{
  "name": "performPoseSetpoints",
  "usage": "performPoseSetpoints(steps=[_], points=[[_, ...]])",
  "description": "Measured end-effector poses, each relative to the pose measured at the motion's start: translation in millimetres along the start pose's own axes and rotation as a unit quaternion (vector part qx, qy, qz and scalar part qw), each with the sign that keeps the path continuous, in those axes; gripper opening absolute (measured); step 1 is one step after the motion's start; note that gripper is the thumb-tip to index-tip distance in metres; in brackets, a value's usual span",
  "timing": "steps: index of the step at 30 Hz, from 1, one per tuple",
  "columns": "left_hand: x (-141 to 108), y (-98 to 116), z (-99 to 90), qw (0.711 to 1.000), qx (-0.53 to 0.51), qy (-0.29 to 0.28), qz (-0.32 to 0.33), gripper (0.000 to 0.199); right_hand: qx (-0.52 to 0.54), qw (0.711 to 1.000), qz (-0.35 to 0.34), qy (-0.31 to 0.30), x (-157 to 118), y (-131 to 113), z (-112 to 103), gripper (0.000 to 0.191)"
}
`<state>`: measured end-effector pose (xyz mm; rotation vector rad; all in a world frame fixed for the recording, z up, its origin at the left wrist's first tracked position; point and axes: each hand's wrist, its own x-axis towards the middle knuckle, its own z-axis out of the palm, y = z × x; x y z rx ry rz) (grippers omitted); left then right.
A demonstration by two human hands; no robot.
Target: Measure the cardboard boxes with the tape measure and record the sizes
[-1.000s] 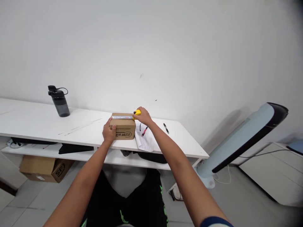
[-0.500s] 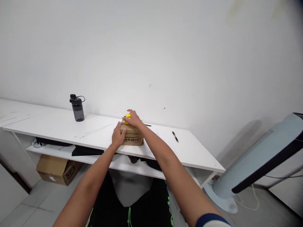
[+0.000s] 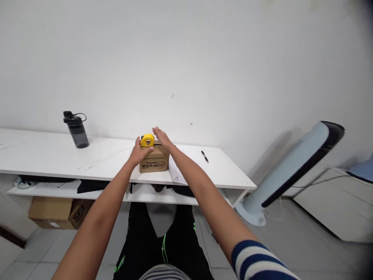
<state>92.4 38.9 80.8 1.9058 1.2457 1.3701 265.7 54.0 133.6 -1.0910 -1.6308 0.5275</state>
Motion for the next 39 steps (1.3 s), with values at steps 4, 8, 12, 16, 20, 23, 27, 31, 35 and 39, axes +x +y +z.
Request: performPoseSetpoints(steps=[4,8,12,16,20,23,27,31,35,39], points=[[9,-6,16.7,0.996,-0.086,0.032,-0.007,0.078,-0.217,0.971,0.019,0.098,-9,35,-63,0.046],[5,-8,21.6,0.994,-0.104,0.044,0.003,0.068,-0.336,0.928,0.158,0.025,-37,86,-101,0.039],[0,-3,13.0,0.998,-0.069,-0.001,0.003,0.064,-0.337,0.914,0.225,-0.011,-61,132,-94,0.041],[10,2,0.3,0.999,0.025,-0.047,-0.002,0.056,-0.302,0.925,0.231,-0.013,-70,154,-91,0.032],[32,-2,-9.5,0.994,0.087,-0.059,0.016,0.052,-0.25,0.946,0.205,0.021,-73,157,-116,0.035],[48,-10,-13.6,0.994,0.078,-0.072,0.038,0.05,-0.227,0.955,0.187,0.038,-86,157,-131,0.041],[72,-22,-17.0,0.995,0.05,-0.08,0.023,0.04,-0.235,0.959,0.155,0.021,-113,160,-129,0.043],[87,-7,-20.3,0.993,0.035,0.101,-0.049,0.032,-0.262,0.955,0.138,0.007,-128,164,-120,0.047],[43,48,-4.7,0.977,0.039,0.2,0.066,0.034,-0.271,0.954,0.126,0.014,-129,167,-119,0.043],[-47,79,54.2,0.958,0.082,-0.016,0.275,0.039,-0.265,0.954,0.122,0.066,-130,166,-124,0.03]])
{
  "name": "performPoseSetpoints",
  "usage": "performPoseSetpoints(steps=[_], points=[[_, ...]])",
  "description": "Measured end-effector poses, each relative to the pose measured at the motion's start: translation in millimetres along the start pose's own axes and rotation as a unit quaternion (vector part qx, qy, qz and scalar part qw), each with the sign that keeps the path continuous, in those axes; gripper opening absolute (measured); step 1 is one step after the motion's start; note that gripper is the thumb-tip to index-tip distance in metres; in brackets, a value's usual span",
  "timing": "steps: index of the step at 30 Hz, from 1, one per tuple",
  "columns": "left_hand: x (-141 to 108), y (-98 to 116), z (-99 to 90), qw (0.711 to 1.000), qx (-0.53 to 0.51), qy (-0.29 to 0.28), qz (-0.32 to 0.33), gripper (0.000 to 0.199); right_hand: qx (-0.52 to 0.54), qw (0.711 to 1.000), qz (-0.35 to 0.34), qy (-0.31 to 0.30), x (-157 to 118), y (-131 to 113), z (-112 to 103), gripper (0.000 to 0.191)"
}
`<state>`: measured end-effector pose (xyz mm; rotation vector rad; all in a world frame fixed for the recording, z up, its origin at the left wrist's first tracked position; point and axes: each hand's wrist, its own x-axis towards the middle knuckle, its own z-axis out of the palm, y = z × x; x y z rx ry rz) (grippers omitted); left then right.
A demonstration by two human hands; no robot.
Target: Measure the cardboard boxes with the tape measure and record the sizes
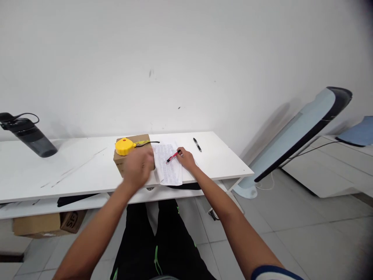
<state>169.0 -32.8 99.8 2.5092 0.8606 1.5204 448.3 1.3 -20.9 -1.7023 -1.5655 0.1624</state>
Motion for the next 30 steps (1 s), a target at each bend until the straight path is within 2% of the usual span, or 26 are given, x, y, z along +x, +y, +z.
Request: performPoseSetpoints(steps=[1,2,3,4,6,8,10,13,17,20,24,28,30], points=[[-15,10,19.5,0.992,-0.021,-0.113,0.049,0.04,0.004,1.0,0.007,0.011,0,0,-1,0.03],[-27,14,39.8,0.975,-0.032,-0.21,0.069,0.039,0.01,1.0,0.011,0.021,-1,-1,-2,0.03],[-36,13,59.6,0.96,-0.035,-0.271,0.065,0.039,0.018,0.999,0.012,0.034,-1,-1,-2,0.032],[-42,7,77.9,0.95,-0.038,-0.307,0.052,0.04,0.029,0.998,0.008,0.05,-2,-2,-2,0.035],[-45,-12,106.6,0.95,-0.026,-0.312,0.0,0.04,0.058,0.995,-0.005,0.079,-3,-4,-3,0.038],[-42,-30,122.7,0.949,-0.001,-0.313,-0.028,0.039,0.093,0.991,-0.013,0.096,-5,-5,-5,0.038],[-39,-40,127.5,0.943,0.027,-0.332,-0.026,0.041,0.132,0.985,-0.021,0.106,-6,-4,-7,0.036],[-39,-39,123.9,0.925,0.067,-0.375,-0.007,0.047,0.203,0.972,-0.011,0.118,-5,0,-11,0.03],[-39,-33,120.7,0.913,0.1,-0.396,-0.002,0.049,0.292,0.951,0.092,0.049,-1,5,-15,0.029],[-39,-33,122.0,0.913,0.105,-0.393,-0.001,0.048,0.331,0.937,0.106,0.011,0,0,-14,0.035],[-38,-35,122.6,0.916,0.101,-0.389,0.003,0.048,0.308,0.948,0.083,-0.004,-1,-9,-9,0.035],[-39,-35,121.5,0.916,0.099,-0.388,0.003,0.047,0.253,0.96,0.118,0.039,2,-8,-3,0.025],[-39,-34,120.9,0.917,0.098,-0.387,-0.002,0.047,0.256,0.958,0.123,0.036,4,-5,-1,0.026]])
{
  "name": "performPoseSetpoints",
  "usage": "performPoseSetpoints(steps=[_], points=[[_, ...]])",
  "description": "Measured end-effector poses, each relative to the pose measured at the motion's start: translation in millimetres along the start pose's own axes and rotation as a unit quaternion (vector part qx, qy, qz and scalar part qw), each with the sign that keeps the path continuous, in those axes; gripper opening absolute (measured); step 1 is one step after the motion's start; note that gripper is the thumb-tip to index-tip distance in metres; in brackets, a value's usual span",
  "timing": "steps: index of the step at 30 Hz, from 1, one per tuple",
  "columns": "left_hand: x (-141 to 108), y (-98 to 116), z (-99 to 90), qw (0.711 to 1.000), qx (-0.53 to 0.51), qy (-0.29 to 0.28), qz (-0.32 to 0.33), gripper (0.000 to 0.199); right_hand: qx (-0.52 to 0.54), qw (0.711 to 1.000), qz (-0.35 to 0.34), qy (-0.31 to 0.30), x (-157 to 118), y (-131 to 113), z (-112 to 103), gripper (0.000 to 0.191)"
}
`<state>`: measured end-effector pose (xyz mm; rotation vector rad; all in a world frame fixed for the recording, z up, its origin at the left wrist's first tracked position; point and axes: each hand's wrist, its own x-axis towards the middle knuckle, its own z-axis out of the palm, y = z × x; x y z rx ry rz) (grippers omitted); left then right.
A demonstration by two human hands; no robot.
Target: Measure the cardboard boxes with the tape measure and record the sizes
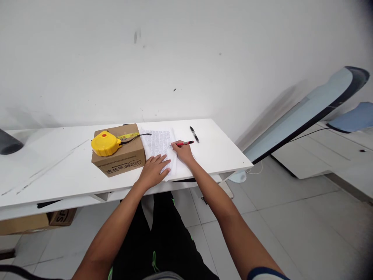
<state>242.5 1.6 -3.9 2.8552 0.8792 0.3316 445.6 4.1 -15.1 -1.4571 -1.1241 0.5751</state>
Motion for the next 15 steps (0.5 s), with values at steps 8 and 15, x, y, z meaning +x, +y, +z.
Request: performPoseSetpoints(steps=[8,15], points=[[-0.7,-0.1,-1.6,1.0,-0.005,-0.005,-0.007,0.047,-0.032,0.999,0.01,-0.014,1.6,0.5,2.2,0.023],[-1.8,-1.2,-1.4,1.0,-0.005,-0.001,-0.001,0.048,-0.04,0.999,0.013,-0.011,2.2,1.3,4.3,0.022]])
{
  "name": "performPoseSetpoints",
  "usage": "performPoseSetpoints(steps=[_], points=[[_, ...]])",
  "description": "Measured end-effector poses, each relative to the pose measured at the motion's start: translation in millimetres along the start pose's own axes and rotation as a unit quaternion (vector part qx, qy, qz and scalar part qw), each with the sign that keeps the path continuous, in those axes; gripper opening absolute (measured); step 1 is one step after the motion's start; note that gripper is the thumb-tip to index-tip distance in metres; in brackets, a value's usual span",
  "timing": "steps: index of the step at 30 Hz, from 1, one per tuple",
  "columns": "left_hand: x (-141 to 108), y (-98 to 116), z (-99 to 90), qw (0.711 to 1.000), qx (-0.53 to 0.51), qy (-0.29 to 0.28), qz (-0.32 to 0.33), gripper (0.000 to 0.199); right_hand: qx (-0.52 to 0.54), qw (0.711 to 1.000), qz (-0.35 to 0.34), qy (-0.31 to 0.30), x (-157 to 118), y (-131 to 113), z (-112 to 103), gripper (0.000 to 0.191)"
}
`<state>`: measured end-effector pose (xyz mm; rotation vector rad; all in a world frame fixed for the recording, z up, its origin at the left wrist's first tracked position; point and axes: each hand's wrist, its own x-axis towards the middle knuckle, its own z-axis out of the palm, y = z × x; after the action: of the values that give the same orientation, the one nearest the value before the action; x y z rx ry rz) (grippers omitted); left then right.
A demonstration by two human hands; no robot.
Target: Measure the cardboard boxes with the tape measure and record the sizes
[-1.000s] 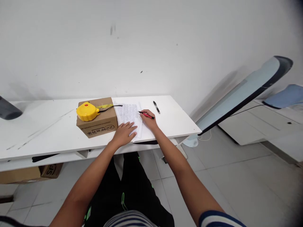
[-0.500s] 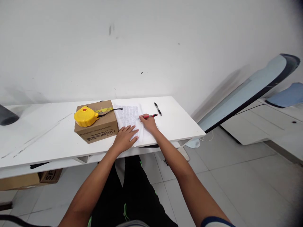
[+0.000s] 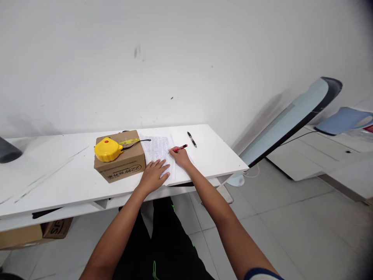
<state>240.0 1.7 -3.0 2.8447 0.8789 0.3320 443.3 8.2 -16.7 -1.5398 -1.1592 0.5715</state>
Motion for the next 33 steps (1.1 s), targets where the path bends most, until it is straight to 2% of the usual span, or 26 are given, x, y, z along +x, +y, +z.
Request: performPoseSetpoints(steps=[22,33], points=[[-1.5,-1.8,2.7,1.0,-0.01,0.023,0.0,0.047,-0.024,1.0,-0.015,-0.01,-0.7,0.8,-1.3,0.022],[-1.3,-1.8,1.7,1.0,-0.009,0.012,-0.002,0.048,-0.034,0.999,-0.015,0.002,-1.6,-1.3,-1.9,0.021]])
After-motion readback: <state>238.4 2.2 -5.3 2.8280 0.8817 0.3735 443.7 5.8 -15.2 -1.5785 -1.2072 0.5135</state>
